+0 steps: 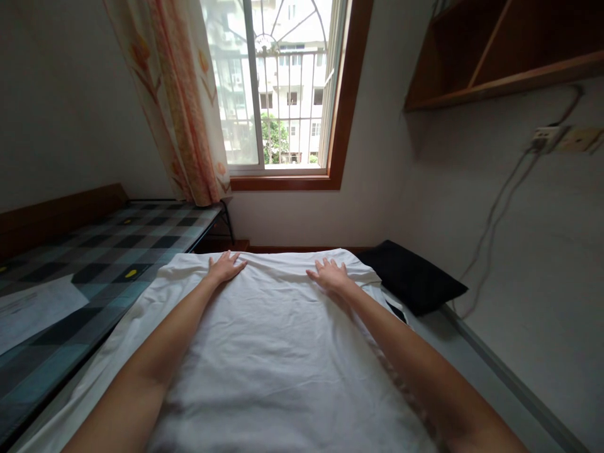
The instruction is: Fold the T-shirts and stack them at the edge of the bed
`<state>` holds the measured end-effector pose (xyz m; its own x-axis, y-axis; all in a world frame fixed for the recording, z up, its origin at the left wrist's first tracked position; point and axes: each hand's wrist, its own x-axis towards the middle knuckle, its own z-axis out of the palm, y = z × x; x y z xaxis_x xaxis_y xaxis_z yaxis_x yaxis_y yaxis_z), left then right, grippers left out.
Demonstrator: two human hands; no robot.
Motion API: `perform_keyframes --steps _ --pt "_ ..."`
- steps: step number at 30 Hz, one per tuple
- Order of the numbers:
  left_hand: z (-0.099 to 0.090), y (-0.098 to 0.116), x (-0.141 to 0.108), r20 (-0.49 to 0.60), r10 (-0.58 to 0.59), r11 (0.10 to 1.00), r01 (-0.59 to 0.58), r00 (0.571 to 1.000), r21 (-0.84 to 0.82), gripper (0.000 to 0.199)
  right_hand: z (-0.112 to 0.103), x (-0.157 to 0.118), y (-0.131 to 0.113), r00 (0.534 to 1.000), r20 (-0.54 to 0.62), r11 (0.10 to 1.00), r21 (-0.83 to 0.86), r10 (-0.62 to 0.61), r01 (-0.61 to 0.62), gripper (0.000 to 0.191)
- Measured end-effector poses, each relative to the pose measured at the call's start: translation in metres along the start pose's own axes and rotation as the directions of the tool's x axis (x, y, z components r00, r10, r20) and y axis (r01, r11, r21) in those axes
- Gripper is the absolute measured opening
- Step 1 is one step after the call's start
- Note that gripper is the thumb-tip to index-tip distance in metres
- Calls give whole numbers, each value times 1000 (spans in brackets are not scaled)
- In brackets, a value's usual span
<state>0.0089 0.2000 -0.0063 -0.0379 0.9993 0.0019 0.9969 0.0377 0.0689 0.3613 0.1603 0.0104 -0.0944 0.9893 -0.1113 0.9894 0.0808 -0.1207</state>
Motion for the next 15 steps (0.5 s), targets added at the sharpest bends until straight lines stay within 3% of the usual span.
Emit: perform_keyframes --steps 4,8,11,15 --pt "1 7 -7 -114 49 999 -50 992 -8 60 9 4 1 1000 24 1000 12 1 -2 81" --pt "2 18 -34 -281 184 981 -192 942 0 44 15 16 9 999 -19 999 29 -28 28 80" --pt "4 19 -61 -277 222 974 -228 935 10 43 16 17 11 996 -80 999 27 -40 42 72" --pt "9 6 -98 -253 239 970 -241 938 21 45 15 4 5 977 -200 997 -12 -76 75 58"
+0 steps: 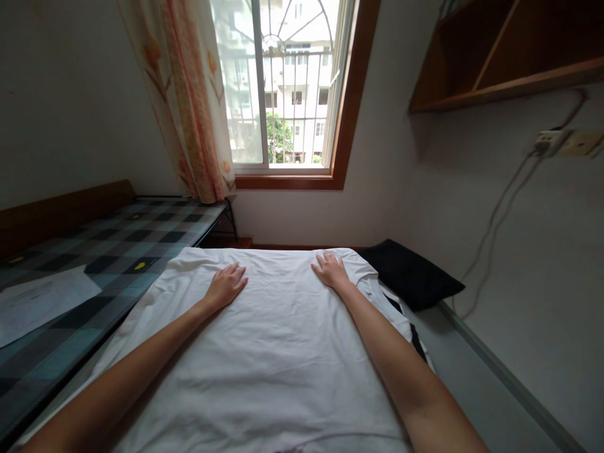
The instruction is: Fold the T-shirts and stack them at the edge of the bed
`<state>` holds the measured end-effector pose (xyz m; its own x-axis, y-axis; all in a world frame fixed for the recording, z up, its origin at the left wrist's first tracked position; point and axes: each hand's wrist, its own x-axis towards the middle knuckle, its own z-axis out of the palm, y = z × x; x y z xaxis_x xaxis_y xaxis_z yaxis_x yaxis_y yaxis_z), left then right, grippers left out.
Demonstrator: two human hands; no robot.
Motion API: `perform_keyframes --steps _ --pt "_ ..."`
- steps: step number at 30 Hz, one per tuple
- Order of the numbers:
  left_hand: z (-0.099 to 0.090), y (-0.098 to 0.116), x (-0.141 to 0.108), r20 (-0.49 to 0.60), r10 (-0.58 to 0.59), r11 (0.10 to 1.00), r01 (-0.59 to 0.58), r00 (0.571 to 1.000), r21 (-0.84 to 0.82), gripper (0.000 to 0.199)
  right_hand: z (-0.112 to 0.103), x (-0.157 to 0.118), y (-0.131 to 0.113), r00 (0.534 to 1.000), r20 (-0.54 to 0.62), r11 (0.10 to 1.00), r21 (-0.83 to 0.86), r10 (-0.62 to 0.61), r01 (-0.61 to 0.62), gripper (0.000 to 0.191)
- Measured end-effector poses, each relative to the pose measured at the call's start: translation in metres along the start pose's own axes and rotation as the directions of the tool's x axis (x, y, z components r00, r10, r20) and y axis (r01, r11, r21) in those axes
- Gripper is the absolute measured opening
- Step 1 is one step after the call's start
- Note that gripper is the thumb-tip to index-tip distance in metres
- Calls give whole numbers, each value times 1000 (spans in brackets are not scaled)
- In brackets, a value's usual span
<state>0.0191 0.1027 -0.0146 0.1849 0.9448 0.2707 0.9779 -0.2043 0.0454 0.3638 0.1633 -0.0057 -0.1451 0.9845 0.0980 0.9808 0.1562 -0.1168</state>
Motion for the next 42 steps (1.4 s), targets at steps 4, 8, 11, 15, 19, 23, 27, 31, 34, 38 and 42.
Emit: perform_keyframes --steps 4,8,11,15,19,23,27,31,34,38,42 --pt "-9 -16 -36 25 -50 998 49 998 42 51 -5 -22 -20 996 -76 997 -53 -54 50 44" --pt "-21 -29 -62 88 -215 972 205 973 112 63 -8 -51 -29 988 -6 988 -30 -153 153 46" --pt "-27 -30 -73 93 -318 944 306 944 126 66 -11 -76 -20 973 61 975 22 -222 221 53" --pt "-27 -26 -78 104 -347 937 338 932 92 68 -14 -105 2 994 48 995 8 -100 100 64" --pt "-24 -27 -77 143 -327 945 321 934 63 75 -12 -119 17 997 54 999 -19 46 -45 68" --pt "-23 -33 -75 147 -311 950 309 939 38 76 -7 -117 17 997 34 997 -22 72 -71 69" --pt "-22 -45 -68 131 -301 953 301 945 19 76 -4 -106 8 996 19 996 -2 84 -84 69" --pt "-19 -59 -55 136 -297 954 298 945 20 73 -4 -93 -1 995 8 995 27 99 -99 69" --pt "-19 -63 -50 131 -299 954 298 945 28 69 -4 -87 -3 996 0 995 39 95 -94 68" --pt "-22 -61 -53 14 -241 971 241 971 3 55 -4 -88 1 998 -25 998 45 55 -53 62" --pt "-24 -55 -62 -128 -44 995 32 991 -94 43 -5 -94 3 999 -54 1000 29 9 -7 55"
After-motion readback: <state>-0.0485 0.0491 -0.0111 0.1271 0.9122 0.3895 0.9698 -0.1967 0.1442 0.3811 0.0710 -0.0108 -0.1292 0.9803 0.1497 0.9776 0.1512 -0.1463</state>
